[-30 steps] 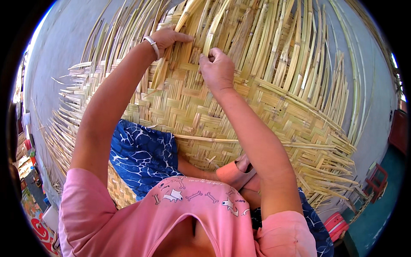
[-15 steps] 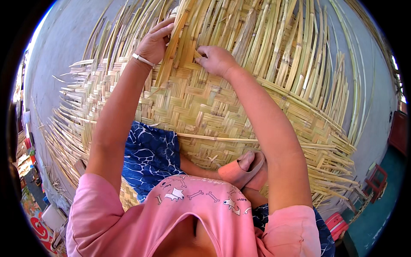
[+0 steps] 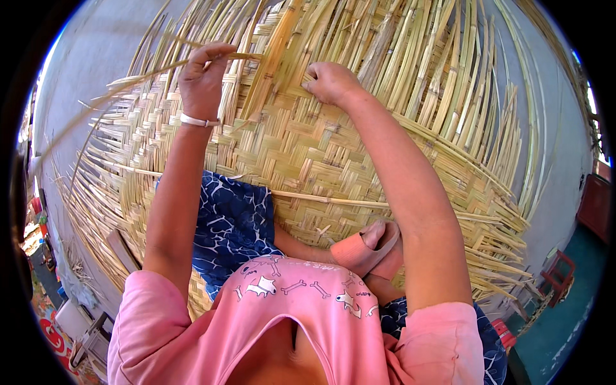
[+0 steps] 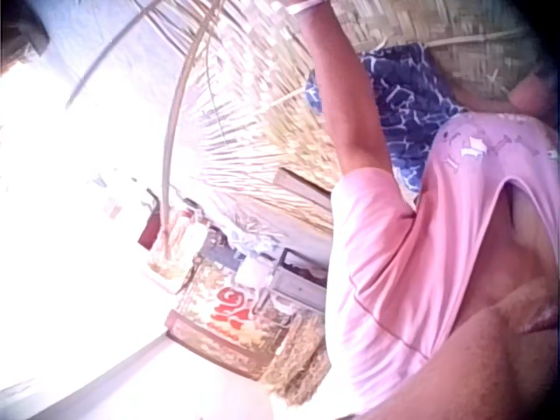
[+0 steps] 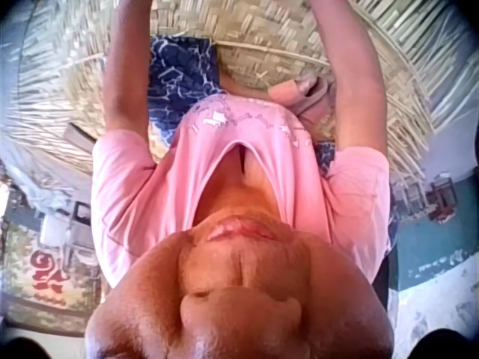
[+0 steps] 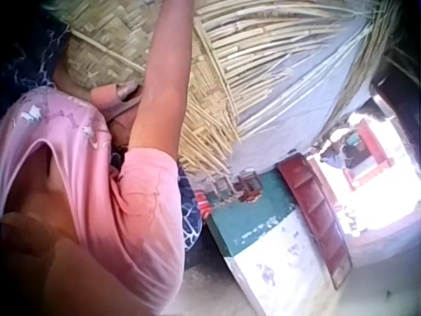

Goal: The person sits on the floor and weaves a large flat mat using dried palm leaves. They interlace the leaves by hand, pulling and tucking them into the existing weave to expand the mat's surface.

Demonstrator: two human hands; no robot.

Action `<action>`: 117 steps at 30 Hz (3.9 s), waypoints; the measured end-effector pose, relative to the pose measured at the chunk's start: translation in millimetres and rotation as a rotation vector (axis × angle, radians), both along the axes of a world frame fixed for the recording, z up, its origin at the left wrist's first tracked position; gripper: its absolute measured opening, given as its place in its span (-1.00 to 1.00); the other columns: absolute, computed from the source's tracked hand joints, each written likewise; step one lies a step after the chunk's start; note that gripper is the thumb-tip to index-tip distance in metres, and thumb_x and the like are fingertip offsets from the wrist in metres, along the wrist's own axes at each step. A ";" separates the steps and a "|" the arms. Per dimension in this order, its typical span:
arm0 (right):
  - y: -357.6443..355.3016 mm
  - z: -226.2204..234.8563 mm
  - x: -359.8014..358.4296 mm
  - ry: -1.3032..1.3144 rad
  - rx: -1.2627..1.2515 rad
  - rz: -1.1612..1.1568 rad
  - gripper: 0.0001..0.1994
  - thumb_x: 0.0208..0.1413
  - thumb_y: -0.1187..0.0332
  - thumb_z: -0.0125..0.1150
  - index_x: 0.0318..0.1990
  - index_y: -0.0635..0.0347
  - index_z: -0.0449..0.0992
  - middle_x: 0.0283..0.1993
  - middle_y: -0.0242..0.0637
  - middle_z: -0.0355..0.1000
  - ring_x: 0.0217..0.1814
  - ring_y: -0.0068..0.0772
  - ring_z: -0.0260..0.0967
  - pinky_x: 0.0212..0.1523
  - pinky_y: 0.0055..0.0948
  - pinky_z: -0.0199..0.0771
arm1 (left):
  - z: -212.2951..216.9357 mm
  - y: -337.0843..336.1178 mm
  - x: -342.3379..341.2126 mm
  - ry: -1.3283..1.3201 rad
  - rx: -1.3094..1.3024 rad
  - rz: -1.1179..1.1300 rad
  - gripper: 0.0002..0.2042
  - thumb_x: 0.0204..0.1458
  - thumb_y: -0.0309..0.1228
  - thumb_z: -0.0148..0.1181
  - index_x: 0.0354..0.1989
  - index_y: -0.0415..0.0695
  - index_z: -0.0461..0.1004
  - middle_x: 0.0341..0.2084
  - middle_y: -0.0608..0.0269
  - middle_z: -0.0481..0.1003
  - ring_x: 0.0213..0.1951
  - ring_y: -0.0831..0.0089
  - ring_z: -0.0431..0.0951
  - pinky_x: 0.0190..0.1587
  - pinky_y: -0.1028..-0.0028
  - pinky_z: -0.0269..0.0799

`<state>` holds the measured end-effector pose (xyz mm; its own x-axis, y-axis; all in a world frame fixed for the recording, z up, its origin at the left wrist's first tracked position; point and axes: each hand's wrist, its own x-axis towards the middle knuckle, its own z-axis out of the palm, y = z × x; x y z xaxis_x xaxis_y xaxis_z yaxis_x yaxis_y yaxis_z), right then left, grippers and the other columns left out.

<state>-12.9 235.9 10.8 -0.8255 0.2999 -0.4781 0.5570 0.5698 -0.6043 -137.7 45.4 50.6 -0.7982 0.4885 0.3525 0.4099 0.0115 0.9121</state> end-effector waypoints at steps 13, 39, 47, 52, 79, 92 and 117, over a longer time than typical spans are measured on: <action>-3.2 -8.2 5.8 0.068 0.108 -0.036 -0.72 0.07 0.20 0.08 -0.20 0.25 0.46 -0.37 -0.17 0.46 -0.38 -0.31 0.40 -0.28 -0.32 0.36 | -58.6 22.0 -68.5 -1.107 0.350 0.115 -0.70 0.02 -0.61 0.10 -0.05 -0.24 0.29 -0.24 0.05 0.45 -0.17 0.11 0.54 -0.11 0.21 0.51; -2.6 7.1 4.4 0.102 0.277 0.189 -0.73 0.00 0.28 0.19 -0.17 0.21 0.44 -0.16 -0.09 0.43 -0.14 -0.04 0.40 -0.10 -0.18 0.40 | -52.8 -15.1 -65.2 -0.626 -0.115 -0.004 -0.81 0.00 -0.49 0.22 -0.18 -0.20 0.52 -0.40 0.36 0.50 -0.41 0.64 0.48 -0.36 0.65 0.44; -40.3 -7.5 30.7 0.422 0.688 0.205 -0.81 0.00 0.43 0.07 -0.22 0.26 0.38 -0.15 -0.15 0.34 -0.23 -0.18 0.40 -0.25 -0.28 0.47 | -52.7 -19.9 -55.8 -0.093 -0.572 0.191 -0.86 -0.05 -0.46 0.26 -0.30 -0.19 0.56 -0.52 0.30 0.53 -0.44 0.59 0.51 -0.40 0.63 0.44; -39.8 -13.7 32.5 0.690 0.976 0.415 -0.86 -0.13 0.49 0.07 -0.35 0.24 0.41 -0.26 -0.21 0.36 -0.31 -0.26 0.43 -0.36 -0.32 0.47 | -62.1 -27.2 -60.9 -0.610 -0.115 0.070 -0.85 0.00 -0.55 0.18 -0.24 -0.25 0.51 -0.41 0.27 0.53 -0.39 0.50 0.52 -0.30 0.57 0.48; -108.3 15.7 -102.1 0.362 0.054 -0.352 -0.77 -0.03 0.21 0.13 -0.42 0.21 0.52 -0.51 -0.12 0.46 -0.43 -0.12 0.42 -0.34 -0.27 0.39 | -40.9 -10.0 -147.8 -0.464 -0.473 -0.362 -0.70 0.03 -0.62 -0.10 -0.04 -0.25 0.41 -0.10 0.11 0.48 -0.06 0.37 0.51 -0.04 0.44 0.46; -119.7 28.0 -77.3 0.525 -0.191 -0.585 -0.76 -0.01 0.30 0.20 -0.54 0.31 0.42 -0.62 -0.21 0.41 -0.60 -0.40 0.34 -0.49 -0.39 0.34 | -40.7 66.1 -164.1 0.004 -1.138 -0.291 -0.66 -0.29 -0.23 0.30 -0.40 -0.25 0.56 -0.44 0.03 0.56 -0.43 0.25 0.57 -0.31 0.37 0.49; -125.9 45.3 -64.8 0.576 -0.355 -0.652 -0.78 0.07 0.37 0.17 -0.50 0.34 0.41 -0.60 -0.32 0.41 -0.64 -0.64 0.33 -0.58 -0.57 0.35 | -58.7 50.6 -178.9 -0.671 -0.629 -0.459 -0.78 -0.09 -0.27 0.33 -0.47 -0.18 0.51 -0.61 0.31 0.46 -0.62 0.57 0.40 -0.58 0.56 0.33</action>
